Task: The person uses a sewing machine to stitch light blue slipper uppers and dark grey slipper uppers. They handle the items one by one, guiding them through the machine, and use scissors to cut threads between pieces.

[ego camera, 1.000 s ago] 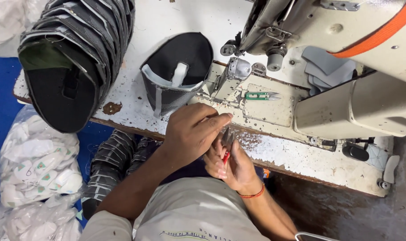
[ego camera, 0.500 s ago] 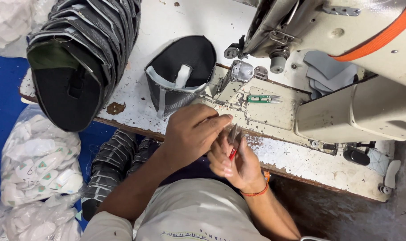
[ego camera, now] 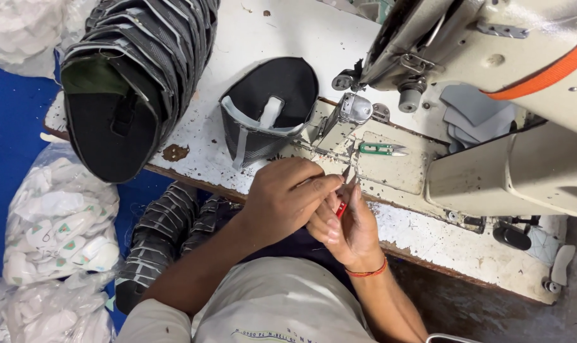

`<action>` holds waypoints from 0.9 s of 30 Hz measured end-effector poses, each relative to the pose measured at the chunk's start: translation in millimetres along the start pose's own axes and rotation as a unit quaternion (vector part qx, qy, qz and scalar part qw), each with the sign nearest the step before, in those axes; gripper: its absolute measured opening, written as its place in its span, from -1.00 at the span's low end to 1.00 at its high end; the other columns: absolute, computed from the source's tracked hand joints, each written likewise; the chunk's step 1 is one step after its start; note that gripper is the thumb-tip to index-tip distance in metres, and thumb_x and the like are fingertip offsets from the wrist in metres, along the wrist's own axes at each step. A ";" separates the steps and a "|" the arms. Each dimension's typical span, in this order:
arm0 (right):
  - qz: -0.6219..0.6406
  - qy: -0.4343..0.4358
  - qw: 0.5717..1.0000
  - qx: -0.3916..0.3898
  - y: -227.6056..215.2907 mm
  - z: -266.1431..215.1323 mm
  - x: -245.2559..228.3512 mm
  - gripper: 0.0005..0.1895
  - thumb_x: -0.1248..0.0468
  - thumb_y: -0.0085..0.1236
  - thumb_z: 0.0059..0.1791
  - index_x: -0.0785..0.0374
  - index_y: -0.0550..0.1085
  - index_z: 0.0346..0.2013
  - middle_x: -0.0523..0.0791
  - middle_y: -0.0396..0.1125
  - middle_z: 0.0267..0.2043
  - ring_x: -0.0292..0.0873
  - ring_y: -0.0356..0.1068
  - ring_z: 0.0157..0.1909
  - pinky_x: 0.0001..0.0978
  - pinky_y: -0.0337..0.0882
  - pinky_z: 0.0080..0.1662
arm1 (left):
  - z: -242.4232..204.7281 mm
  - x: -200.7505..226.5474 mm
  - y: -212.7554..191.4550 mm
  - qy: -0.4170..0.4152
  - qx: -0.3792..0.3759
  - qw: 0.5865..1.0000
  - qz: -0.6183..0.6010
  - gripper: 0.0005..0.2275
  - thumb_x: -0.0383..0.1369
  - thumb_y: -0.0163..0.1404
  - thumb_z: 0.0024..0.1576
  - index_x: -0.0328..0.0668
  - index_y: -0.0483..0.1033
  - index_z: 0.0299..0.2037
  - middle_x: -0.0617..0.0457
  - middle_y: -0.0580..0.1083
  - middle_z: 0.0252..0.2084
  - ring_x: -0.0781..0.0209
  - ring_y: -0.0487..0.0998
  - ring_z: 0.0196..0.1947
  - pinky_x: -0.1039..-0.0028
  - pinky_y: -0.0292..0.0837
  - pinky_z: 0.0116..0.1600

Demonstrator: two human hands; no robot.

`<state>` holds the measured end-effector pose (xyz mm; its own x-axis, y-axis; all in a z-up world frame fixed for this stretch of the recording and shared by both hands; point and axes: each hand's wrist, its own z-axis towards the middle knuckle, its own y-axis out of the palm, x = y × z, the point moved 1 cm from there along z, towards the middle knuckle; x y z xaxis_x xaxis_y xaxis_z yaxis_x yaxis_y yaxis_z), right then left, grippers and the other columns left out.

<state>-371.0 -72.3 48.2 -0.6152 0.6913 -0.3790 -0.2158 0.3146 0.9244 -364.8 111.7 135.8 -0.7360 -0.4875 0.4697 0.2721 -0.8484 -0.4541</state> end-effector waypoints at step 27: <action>-0.782 -0.255 0.401 0.404 -130.1 -44.9 -6.3 -0.69 0.22 0.19 0.05 0.41 0.48 -0.04 0.06 0.36 -0.34 -0.03 0.31 -0.33 -0.23 0.38 -0.21 | 24.8 35.9 -20.7 0.048 -0.228 0.829 -0.509 -0.84 -0.36 -0.05 0.42 -0.28 0.51 0.04 -0.03 0.53 -0.09 0.23 0.56 -0.14 0.38 0.31 0.20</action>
<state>-373.1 -146.8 -67.7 0.0725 -0.7831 -0.6176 0.4066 0.5886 -0.6987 -381.4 106.7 180.9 -0.4929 0.4692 0.7327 -0.7660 -0.6334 -0.1097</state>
